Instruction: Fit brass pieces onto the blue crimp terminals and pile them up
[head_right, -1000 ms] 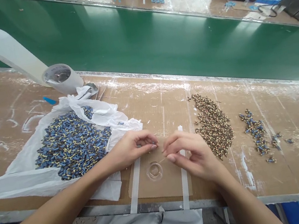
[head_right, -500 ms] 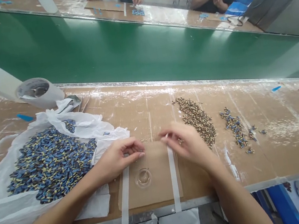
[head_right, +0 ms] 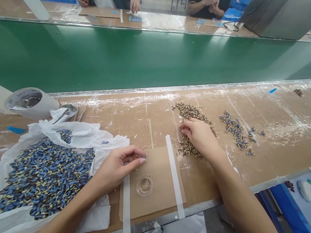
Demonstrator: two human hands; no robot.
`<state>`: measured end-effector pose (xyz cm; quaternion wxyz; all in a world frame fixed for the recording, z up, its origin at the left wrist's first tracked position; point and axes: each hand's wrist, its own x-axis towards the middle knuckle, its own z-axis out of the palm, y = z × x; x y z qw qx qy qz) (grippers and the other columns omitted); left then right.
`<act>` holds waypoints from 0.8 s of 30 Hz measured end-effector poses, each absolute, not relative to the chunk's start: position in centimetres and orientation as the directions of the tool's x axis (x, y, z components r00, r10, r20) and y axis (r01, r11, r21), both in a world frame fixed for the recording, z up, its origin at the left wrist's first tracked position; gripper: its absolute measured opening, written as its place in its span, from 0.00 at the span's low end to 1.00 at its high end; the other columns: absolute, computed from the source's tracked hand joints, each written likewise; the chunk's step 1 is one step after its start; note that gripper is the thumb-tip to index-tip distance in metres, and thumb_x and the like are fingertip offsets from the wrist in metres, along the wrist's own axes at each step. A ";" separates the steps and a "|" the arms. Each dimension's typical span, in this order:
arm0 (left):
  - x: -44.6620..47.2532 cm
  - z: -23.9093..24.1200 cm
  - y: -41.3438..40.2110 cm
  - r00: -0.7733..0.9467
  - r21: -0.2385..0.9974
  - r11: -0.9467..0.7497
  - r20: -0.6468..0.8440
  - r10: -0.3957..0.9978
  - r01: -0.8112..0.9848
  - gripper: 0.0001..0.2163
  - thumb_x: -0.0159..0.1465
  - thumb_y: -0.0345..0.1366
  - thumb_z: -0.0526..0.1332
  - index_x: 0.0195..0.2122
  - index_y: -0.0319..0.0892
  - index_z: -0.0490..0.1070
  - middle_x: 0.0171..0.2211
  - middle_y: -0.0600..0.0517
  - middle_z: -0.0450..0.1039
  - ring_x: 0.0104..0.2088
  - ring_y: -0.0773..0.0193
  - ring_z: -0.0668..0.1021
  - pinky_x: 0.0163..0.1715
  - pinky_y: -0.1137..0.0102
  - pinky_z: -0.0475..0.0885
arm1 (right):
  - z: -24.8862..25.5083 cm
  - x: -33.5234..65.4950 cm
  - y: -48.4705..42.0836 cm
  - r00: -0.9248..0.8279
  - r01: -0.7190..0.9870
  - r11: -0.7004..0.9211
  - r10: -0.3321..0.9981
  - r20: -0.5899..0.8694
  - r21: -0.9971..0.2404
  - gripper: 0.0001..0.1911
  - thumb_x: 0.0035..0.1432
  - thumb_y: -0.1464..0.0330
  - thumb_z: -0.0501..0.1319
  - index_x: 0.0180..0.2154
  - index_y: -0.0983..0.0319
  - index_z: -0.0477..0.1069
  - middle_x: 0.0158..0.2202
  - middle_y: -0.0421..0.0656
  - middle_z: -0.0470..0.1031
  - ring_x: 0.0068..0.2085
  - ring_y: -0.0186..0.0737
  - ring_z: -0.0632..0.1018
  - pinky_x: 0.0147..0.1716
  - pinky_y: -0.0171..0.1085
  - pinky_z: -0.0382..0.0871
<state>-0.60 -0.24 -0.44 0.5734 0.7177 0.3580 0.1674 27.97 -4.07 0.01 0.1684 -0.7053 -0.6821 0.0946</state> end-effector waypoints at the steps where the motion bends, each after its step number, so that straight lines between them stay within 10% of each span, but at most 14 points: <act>1: -0.6 -0.5 -0.3 0.685 0.943 -0.086 -0.169 0.709 0.321 0.08 0.62 0.37 0.59 0.36 0.39 0.73 0.32 0.50 0.75 0.33 0.64 0.75 0.35 0.70 0.70 | 0.0 27.9 -4.1 0.055 0.932 -0.013 0.993 0.105 -0.363 0.07 0.58 0.71 0.59 0.35 0.60 0.76 0.32 0.42 0.74 0.33 0.41 0.75 0.33 0.38 0.65; 12: -0.5 -0.1 -0.7 0.666 0.935 -0.128 -0.135 0.734 0.331 0.08 0.63 0.37 0.59 0.36 0.39 0.73 0.33 0.50 0.76 0.34 0.64 0.76 0.36 0.70 0.71 | 0.8 25.4 -4.3 0.010 0.542 0.037 0.999 0.050 -0.839 0.09 0.59 0.66 0.60 0.39 0.62 0.77 0.34 0.44 0.78 0.34 0.38 0.77 0.34 0.38 0.71; 24: -0.4 0.3 -0.7 0.666 0.911 -0.180 -0.125 0.735 0.370 0.10 0.63 0.37 0.58 0.37 0.38 0.76 0.29 0.51 0.76 0.30 0.64 0.75 0.31 0.73 0.69 | 0.3 21.4 -4.8 -0.210 0.083 -0.163 0.961 -0.177 -0.983 0.12 0.55 0.62 0.66 0.39 0.62 0.78 0.35 0.44 0.79 0.31 0.34 0.77 0.35 0.37 0.75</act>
